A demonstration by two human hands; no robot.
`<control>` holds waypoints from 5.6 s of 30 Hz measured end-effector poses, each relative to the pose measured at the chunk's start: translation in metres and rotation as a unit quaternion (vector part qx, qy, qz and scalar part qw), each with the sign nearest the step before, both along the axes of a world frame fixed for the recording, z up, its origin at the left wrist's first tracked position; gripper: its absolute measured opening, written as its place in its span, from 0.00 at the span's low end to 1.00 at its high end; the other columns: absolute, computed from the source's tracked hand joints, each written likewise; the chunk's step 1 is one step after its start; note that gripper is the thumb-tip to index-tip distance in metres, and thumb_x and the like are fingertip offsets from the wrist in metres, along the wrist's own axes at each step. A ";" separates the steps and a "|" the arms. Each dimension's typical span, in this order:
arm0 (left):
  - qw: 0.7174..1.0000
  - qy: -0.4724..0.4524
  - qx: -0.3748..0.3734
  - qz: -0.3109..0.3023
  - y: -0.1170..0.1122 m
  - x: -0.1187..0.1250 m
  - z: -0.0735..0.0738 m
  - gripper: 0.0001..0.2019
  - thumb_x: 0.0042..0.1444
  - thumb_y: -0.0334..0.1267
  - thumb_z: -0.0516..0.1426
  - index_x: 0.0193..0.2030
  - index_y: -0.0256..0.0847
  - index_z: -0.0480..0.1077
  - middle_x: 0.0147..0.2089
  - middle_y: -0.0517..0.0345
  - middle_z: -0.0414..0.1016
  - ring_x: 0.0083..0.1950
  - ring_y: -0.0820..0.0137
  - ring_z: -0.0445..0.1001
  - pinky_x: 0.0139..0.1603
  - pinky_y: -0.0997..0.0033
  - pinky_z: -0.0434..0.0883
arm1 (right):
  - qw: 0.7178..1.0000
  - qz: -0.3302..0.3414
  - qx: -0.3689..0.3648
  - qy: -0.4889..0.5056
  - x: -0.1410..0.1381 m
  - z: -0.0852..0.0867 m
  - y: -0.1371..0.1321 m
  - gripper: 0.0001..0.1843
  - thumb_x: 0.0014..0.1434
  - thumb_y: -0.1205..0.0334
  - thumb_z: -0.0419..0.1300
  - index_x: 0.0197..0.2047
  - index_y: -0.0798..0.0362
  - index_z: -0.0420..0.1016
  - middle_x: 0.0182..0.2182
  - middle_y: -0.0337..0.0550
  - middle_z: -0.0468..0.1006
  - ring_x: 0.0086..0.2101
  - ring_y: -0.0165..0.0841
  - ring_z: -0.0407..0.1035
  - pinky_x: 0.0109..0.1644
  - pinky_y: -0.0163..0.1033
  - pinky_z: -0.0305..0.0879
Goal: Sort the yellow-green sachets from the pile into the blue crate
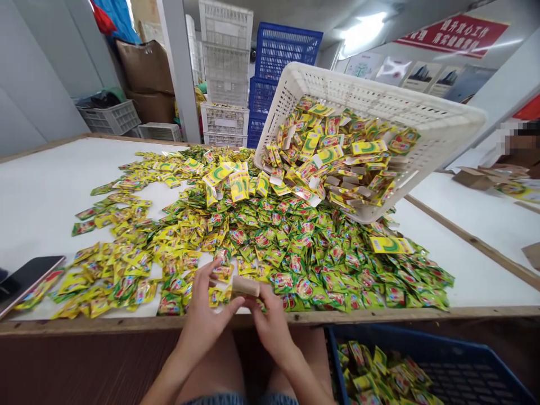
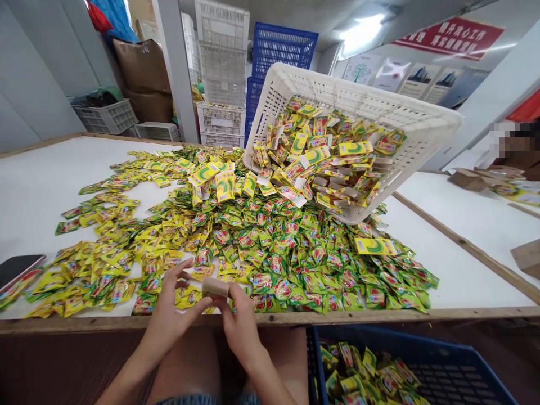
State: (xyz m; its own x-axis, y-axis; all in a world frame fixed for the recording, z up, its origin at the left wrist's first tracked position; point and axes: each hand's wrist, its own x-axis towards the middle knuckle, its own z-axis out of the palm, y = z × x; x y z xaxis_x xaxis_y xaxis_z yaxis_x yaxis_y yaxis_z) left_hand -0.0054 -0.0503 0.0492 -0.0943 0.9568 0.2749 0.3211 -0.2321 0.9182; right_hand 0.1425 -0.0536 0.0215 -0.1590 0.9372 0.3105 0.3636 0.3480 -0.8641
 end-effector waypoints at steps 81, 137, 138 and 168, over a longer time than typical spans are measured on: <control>0.921 -0.196 -0.202 -0.270 0.046 0.006 -0.028 0.23 0.45 0.49 0.60 0.45 0.37 0.70 0.39 0.51 0.77 0.45 0.61 0.73 0.46 0.63 0.68 | 0.997 -0.045 -0.063 0.000 0.066 0.025 0.048 0.15 0.55 0.62 0.53 0.46 0.52 0.64 0.30 0.38 0.70 0.29 0.30 0.65 0.32 0.33 0.61; 0.986 -0.096 -0.046 -0.127 0.022 -0.008 -0.059 0.09 0.54 0.38 0.53 0.43 0.41 0.65 0.38 0.56 0.71 0.38 0.68 0.71 0.42 0.68 0.68 | 1.000 0.019 0.021 0.012 0.007 -0.013 0.032 0.08 0.59 0.62 0.51 0.38 0.50 0.71 0.36 0.42 0.75 0.40 0.34 0.69 0.45 0.38 0.62; 0.988 -0.079 -0.042 -0.127 0.023 -0.009 -0.058 0.08 0.54 0.38 0.53 0.41 0.41 0.66 0.38 0.56 0.71 0.38 0.68 0.71 0.42 0.68 0.67 | 0.999 0.024 0.029 0.003 0.006 -0.012 0.034 0.09 0.59 0.62 0.51 0.37 0.51 0.72 0.36 0.43 0.75 0.40 0.34 0.68 0.45 0.38 0.62; 0.991 -0.100 -0.002 -0.086 0.027 -0.010 -0.050 0.08 0.52 0.39 0.57 0.36 0.40 0.75 0.38 0.54 0.76 0.43 0.65 0.73 0.46 0.66 0.68 | 0.999 0.009 0.048 0.006 -0.005 -0.017 0.031 0.08 0.58 0.61 0.54 0.38 0.50 0.73 0.35 0.42 0.76 0.38 0.34 0.69 0.43 0.38 0.64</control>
State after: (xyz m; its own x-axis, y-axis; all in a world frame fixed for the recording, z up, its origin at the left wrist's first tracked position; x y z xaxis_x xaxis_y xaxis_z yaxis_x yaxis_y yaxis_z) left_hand -0.0153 -0.0235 -0.0012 0.0172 0.9646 0.2630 0.0885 -0.2635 0.9606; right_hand 0.1377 -0.0230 0.0048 -0.1714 0.8997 0.4015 0.3459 0.4366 -0.8305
